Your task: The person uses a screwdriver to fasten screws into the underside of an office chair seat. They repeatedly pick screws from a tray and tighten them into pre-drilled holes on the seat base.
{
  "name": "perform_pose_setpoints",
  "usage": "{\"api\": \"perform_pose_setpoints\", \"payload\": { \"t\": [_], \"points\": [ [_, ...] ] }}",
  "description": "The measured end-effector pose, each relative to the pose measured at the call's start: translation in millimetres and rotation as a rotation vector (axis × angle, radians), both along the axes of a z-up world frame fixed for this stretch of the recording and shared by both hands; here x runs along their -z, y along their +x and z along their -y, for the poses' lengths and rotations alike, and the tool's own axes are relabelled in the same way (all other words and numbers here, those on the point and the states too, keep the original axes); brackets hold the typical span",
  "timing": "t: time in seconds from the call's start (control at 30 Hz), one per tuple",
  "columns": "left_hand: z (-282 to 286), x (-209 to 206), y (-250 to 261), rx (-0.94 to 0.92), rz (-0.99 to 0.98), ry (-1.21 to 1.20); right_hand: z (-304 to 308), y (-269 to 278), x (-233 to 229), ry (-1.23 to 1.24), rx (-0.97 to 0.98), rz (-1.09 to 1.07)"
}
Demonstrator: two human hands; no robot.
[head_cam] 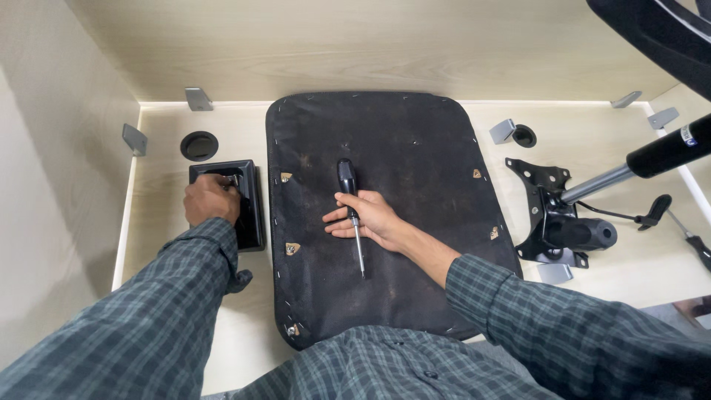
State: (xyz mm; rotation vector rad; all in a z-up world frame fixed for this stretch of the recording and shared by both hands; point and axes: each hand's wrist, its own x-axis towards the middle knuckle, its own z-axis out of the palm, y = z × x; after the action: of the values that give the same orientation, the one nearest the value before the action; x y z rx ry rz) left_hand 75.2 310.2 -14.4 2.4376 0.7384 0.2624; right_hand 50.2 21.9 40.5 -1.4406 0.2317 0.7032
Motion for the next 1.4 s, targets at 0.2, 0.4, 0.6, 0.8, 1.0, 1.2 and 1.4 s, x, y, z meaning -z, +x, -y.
{"api": "perform_pose_setpoints", "payload": {
  "t": [0.2,0.4,0.6,0.8,1.0,1.2,1.4],
  "points": [
    [5.7,-8.0,-9.4,0.01,-0.059,-0.121,0.1,-0.4,2.4,-0.004,0.006,0.006],
    [4.2,1.8,-12.9,0.074,-0.018,-0.128,-1.0,-0.5,0.2,0.004,-0.003,0.01],
    [2.8,10.9,-19.4,0.079,0.133,0.038,-2.7,-3.1,-2.8,-0.036,0.0,0.03],
    [3.2,-5.9,-21.0,0.032,0.061,-0.245,0.8,-5.5,-0.2,0.024,0.03,0.02],
    [26.2,-22.9,-25.4,0.038,0.238,-0.319,8.5,-15.8,2.3,0.025,0.05,0.0],
    [58.2,-38.7,-38.2,0.13,0.331,-0.415,27.0,-33.1,-1.3,0.016,0.053,-0.024],
    [94.3,-51.0,-49.3,0.197,0.284,-0.489,49.6,-44.5,-10.9,-0.029,0.062,-0.046]
  ]
}}
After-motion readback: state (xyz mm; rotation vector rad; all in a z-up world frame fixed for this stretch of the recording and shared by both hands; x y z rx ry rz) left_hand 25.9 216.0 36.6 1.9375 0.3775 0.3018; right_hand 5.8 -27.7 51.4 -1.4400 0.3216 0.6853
